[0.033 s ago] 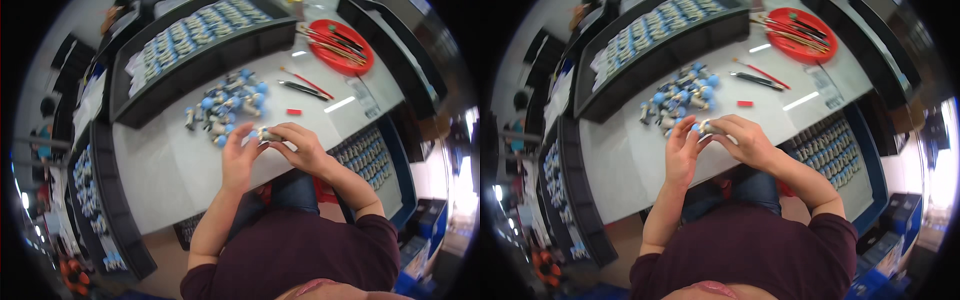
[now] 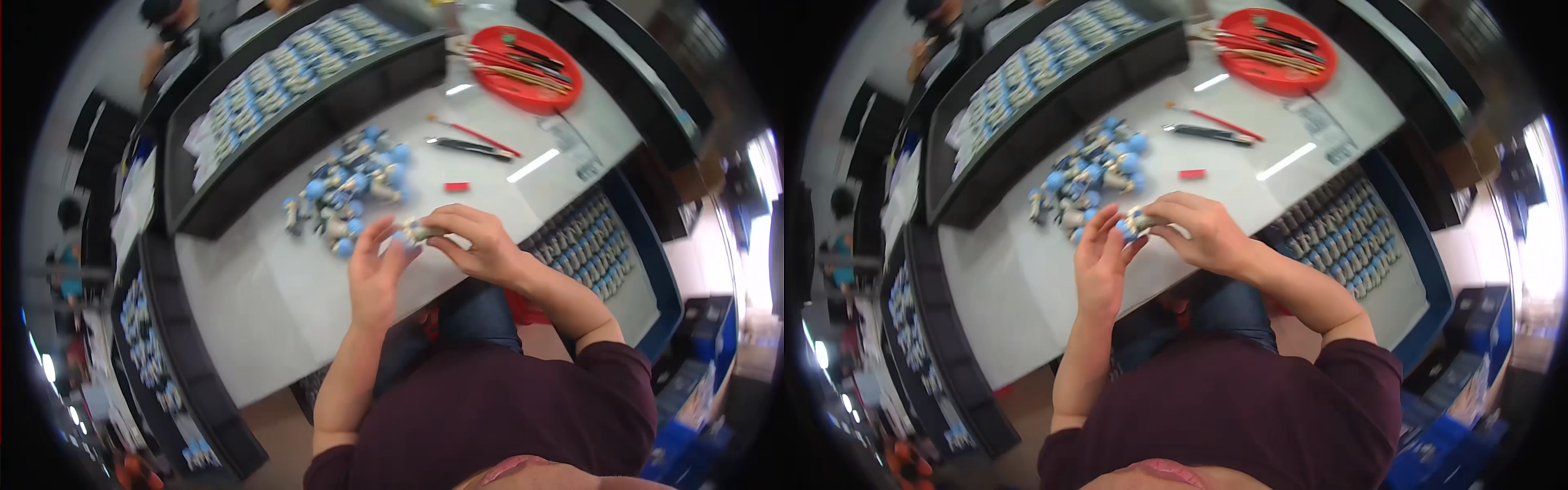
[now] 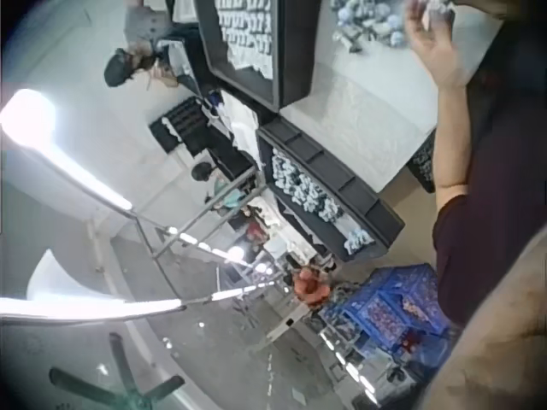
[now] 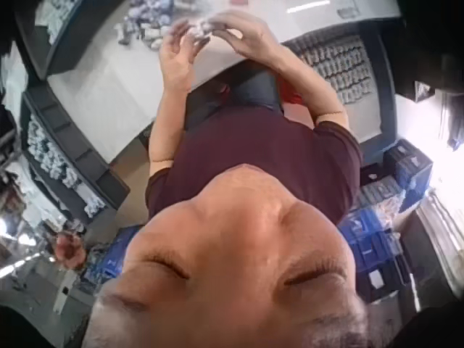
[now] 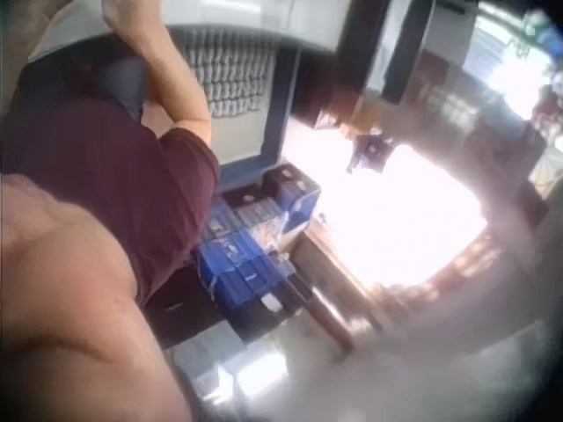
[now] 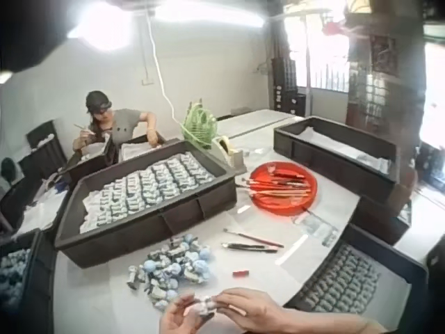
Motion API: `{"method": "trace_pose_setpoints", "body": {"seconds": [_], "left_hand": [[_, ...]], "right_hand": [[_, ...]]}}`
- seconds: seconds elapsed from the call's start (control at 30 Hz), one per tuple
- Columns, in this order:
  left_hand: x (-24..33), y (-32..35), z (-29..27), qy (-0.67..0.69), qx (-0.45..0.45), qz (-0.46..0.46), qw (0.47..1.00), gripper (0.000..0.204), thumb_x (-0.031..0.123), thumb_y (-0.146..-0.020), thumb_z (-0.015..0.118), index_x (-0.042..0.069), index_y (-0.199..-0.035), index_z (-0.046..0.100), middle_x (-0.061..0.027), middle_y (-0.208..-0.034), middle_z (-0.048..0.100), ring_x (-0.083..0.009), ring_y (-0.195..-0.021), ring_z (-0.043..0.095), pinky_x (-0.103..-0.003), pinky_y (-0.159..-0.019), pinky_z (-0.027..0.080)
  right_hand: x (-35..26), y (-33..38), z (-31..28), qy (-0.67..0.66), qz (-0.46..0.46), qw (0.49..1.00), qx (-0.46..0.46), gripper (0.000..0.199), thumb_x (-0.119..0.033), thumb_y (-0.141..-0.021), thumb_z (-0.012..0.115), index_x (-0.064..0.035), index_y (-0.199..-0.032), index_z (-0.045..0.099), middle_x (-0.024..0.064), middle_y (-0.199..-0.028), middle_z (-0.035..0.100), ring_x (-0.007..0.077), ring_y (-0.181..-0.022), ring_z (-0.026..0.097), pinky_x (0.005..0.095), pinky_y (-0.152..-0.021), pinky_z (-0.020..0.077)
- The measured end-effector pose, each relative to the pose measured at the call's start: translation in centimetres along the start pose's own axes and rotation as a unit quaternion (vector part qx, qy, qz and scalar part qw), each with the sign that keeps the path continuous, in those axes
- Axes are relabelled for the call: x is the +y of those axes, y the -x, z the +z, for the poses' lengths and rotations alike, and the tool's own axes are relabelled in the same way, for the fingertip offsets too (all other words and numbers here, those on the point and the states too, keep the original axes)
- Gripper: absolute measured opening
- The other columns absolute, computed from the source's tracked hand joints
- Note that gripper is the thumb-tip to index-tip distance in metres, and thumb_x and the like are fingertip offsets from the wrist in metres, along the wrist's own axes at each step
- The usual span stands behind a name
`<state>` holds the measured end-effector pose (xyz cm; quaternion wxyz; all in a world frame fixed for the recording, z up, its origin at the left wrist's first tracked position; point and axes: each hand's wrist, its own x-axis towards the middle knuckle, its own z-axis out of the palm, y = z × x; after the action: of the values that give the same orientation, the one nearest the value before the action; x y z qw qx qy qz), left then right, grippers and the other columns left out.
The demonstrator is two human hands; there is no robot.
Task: The person assembles small blue and white miniature figures at a workbench. They pick up a figure, use a red tool to apply a substance to a joint, and then place the figure into a blue tray. The person repeats this process for multiple figures, handling them one at a time.
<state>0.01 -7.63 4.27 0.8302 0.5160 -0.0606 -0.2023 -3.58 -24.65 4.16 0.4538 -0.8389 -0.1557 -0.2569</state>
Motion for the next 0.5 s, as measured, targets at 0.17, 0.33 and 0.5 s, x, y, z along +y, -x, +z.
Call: {"method": "trace_pose_setpoints", "body": {"seconds": [0.17,0.33,0.5], "left_hand": [[-1.2,2.6,-0.1,-0.304,0.001,0.080,0.949,0.029,0.001,-0.089,0.047,-0.004,-0.118,0.044,-0.0124,-0.116,0.048,-0.0228,-0.099,0.055,-0.033,-0.085,0.045],[-3.2,4.8,-2.6,-0.533,0.019,0.245,0.810,0.023,-0.001,-0.086,0.049,-0.007,-0.109,0.050,-0.0164,-0.115,0.047,-0.0268,-0.103,0.051,-0.037,-0.089,0.042],[-4.2,5.0,-3.1,-0.633,0.034,0.255,0.730,0.019,-0.002,-0.085,0.051,-0.005,-0.103,0.053,-0.0187,-0.115,0.048,-0.0316,-0.108,0.048,-0.040,-0.090,0.041]], "right_hand": [[3.6,5.0,-7.1,0.024,0.097,0.961,0.257,0.030,0.006,-0.069,0.069,-0.0004,-0.097,0.061,0.0101,-0.091,0.062,0.0184,-0.076,0.061,0.0275,-0.068,0.0496],[10.2,19.2,-18.3,0.296,0.229,0.793,0.481,0.020,-0.001,-0.073,0.067,-0.0018,-0.093,0.063,0.0111,-0.087,0.061,0.0179,-0.070,0.061,0.0273,-0.062,0.0507],[17.8,37.3,-26.3,0.374,0.484,0.601,0.515,0.022,-0.016,-0.075,0.067,-0.0086,-0.096,0.064,0.0103,-0.090,0.063,0.0236,-0.079,0.062,0.0350,-0.071,0.0483]]}}
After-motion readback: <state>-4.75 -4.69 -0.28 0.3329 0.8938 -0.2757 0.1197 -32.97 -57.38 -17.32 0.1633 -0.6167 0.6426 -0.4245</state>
